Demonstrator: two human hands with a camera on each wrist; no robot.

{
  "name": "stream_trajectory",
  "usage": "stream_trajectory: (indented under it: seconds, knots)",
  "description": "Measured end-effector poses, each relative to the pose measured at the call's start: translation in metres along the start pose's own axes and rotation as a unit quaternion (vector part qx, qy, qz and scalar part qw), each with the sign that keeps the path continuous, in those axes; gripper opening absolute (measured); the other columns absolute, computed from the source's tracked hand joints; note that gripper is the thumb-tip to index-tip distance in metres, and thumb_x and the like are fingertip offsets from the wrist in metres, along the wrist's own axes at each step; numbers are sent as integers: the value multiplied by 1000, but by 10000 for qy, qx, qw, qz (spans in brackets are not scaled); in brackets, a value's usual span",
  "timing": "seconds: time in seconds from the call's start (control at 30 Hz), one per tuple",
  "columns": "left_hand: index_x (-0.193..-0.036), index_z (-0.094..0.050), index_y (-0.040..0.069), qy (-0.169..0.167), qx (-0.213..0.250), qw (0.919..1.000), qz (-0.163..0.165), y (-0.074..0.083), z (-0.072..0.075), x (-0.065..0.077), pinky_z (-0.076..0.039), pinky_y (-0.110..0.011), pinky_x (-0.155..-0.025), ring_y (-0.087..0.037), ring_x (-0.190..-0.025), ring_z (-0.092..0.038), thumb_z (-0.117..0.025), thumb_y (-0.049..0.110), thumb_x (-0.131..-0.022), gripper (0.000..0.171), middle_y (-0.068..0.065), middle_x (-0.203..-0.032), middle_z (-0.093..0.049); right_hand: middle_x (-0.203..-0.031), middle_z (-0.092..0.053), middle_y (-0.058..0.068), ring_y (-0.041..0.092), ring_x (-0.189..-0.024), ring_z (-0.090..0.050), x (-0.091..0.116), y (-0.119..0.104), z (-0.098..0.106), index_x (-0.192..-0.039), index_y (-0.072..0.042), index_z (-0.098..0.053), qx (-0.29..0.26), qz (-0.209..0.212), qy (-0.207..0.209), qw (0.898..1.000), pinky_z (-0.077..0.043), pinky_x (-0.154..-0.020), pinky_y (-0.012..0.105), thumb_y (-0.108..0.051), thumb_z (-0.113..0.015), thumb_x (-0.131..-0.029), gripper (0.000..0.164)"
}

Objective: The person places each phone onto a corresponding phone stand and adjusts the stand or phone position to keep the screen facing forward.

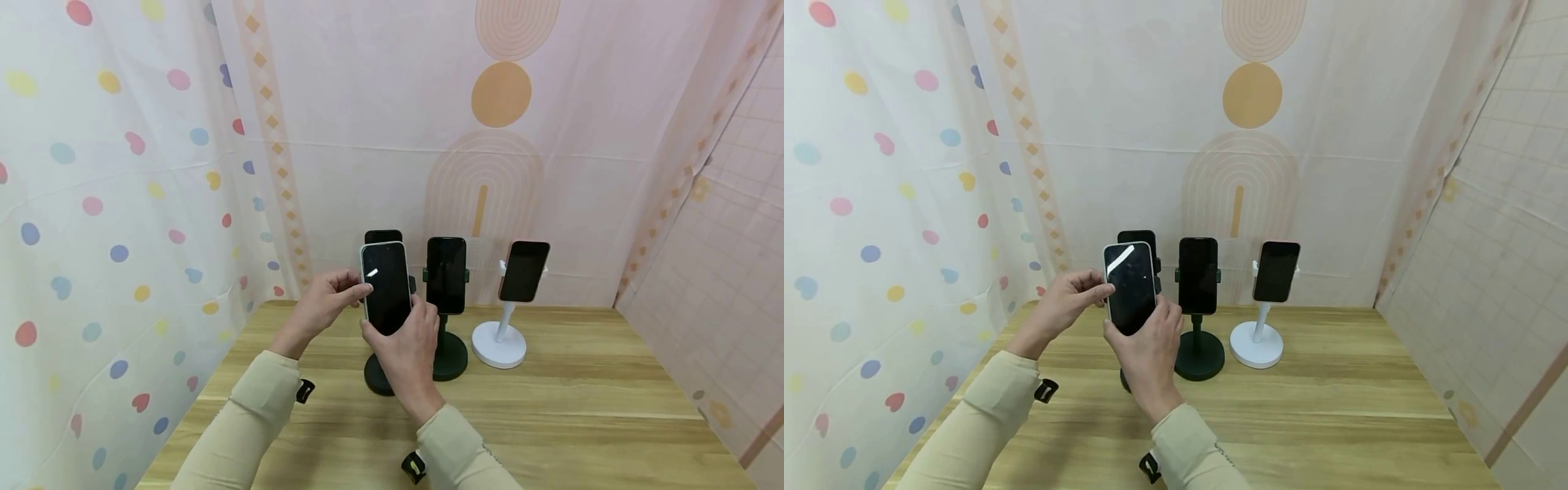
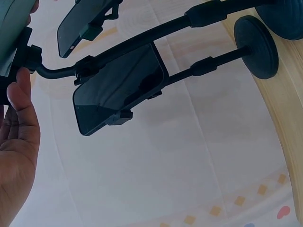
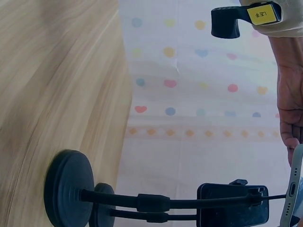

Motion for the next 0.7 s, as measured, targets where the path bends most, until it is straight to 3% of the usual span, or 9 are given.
stream_trajectory:
  seconds: [0.17, 0.33, 0.43, 0.57, 0.7]
  knots:
    - [-89, -65, -1, 87, -293, 9994, 128, 2, -1, 0, -54, -28, -68, -19, -73, -61, -71, 17, -94, 19, -6, -76, -64, -122, -51, 19, 30, -105, -49, -1, 2, 1, -133, 4, -50, 125, 60, 46, 9999, -47, -88, 46, -42, -87, -73, 85]
    - [-127, -50, 1, 226, -622, 9975, 264, 5, -3, -1, -55, -36, -70, -20, -74, -65, -72, 20, -94, 44, -7, -83, -69, -123, -49, 19, 30, -106, -49, -2, 4, -1, -135, 4, -47, 186, 23, -51, 9998, -47, -90, 45, -47, -87, -73, 89]
    - [-141, -38, 2, 344, -935, 9950, 46, 8, -6, -2, -51, -35, -68, -20, -70, -59, -70, 18, -95, 58, -6, -81, -67, -118, -50, 16, 27, -100, -51, -6, 7, 1, -132, 2, -48, -7, -109, -169, 9998, -48, -86, 43, -52, -82, -77, 84]
    - [-139, -39, -2, 542, -1334, 9887, -418, 10, -8, -3, -41, -31, -61, -21, -65, -49, -67, 12, -96, 53, -5, -74, -59, -110, -54, 10, 23, -91, -55, -18, 11, 9, -128, -1, -50, -535, -301, -336, 9975, -48, -78, 40, -54, -68, -90, 67]
    - [-138, -40, -1, 606, -1356, 9871, -594, 8, -7, -2, -38, -29, -60, -21, -65, -47, -65, 9, -96, 50, -5, -75, -58, -115, -61, 10, 22, -99, -63, -36, 12, 14, -135, -2, -52, -977, -243, -738, 9922, -52, -85, 41, -43, -58, -100, 54]
Point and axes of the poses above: each hand's wrist, its own x-axis away from the middle knuckle, its own z-axis out of the back of the hand, y = z × x, the point moved 4 cm from there along -x, towards the middle knuckle
